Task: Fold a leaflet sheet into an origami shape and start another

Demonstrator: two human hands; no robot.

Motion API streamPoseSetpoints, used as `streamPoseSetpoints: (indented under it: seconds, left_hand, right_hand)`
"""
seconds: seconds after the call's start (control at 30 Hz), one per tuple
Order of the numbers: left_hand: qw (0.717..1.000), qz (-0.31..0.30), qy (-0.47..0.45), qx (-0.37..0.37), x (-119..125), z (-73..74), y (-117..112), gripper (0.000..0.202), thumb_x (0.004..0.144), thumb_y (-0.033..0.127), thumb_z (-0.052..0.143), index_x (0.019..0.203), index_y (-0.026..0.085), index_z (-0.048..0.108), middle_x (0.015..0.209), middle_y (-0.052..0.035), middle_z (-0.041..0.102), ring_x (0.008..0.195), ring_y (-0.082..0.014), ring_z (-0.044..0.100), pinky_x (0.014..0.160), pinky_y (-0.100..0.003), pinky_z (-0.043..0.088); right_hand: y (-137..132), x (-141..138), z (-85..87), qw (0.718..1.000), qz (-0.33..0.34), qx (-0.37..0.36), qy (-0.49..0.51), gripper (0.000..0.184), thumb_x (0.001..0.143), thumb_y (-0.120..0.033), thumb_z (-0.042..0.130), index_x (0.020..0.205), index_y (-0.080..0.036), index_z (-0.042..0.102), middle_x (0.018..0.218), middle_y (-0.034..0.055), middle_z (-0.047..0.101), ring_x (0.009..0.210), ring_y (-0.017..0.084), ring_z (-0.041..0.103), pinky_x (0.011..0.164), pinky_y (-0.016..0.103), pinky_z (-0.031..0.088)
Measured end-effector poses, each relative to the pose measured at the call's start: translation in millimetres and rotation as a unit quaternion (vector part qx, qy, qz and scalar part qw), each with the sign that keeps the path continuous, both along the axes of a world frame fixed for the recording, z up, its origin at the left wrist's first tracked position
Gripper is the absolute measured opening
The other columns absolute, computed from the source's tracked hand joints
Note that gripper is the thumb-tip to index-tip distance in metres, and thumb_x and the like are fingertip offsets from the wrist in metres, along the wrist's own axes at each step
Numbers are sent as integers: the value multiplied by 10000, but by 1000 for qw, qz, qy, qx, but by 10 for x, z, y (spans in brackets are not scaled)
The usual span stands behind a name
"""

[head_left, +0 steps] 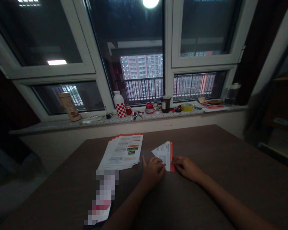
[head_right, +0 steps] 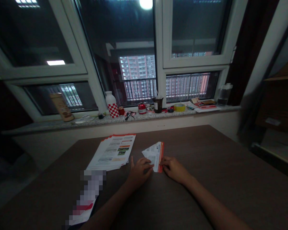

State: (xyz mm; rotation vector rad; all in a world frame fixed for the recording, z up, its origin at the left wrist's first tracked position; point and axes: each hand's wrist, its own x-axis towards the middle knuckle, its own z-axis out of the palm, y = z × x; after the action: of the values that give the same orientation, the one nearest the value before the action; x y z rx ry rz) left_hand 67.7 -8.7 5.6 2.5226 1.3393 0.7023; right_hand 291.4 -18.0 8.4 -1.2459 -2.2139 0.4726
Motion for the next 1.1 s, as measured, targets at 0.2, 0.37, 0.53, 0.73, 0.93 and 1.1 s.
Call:
streamPoseSetpoints:
  seconds: [0.2,0.37,0.53,0.73,0.93,1.1]
  left_hand:
    - [999,33,-8,4,-13,-51,44,170,887,375,560,992,342,690,1191,15,640,1245,-266,435,1048,-695,-113]
    - [999,50,1,8,-23,-103,69,207,850,366,605,1044,314,657,1233,-10,606,1283,-286,395,1054,-706,-78]
    - [998,59,0,-4,-34,-141,103,236,845,265,590,1066,319,651,1241,-15,599,1294,-281,380,1065,-699,-62]
    - [998,67,14,0,-73,-135,118,281,868,220,533,1110,306,646,1267,-28,585,1283,-267,399,1102,-661,18]
    - [998,41,31,33,-96,-82,80,294,858,158,510,1094,274,642,1228,-36,607,1234,-233,460,1136,-588,84]
    - [998,23,36,46,-88,-40,65,270,883,146,472,1046,267,651,1119,-17,664,1195,-226,495,1130,-591,96]
  right_hand:
    - [-68,-23,62,1000,27,11,-5,361,772,-113,497,1006,-256,732,1083,36,707,1047,212,612,997,364,404]
    - [-135,-84,97,997,79,-11,21,380,774,-98,481,1014,-258,730,1051,33,718,1034,200,616,959,342,435]
    - [-148,-81,59,996,82,-13,45,351,806,-117,479,1020,-251,723,1048,33,712,1011,179,621,933,313,451]
    - [-94,12,20,997,-53,53,-13,315,819,-139,469,1007,-227,707,1060,56,674,1020,203,587,926,327,442]
    - [1,138,-40,966,-218,87,-109,279,835,-189,455,978,-202,695,1031,80,632,1001,226,557,872,327,440]
    - [12,140,-74,950,-250,57,-177,249,832,-181,461,928,-193,691,987,111,631,982,255,561,828,336,437]
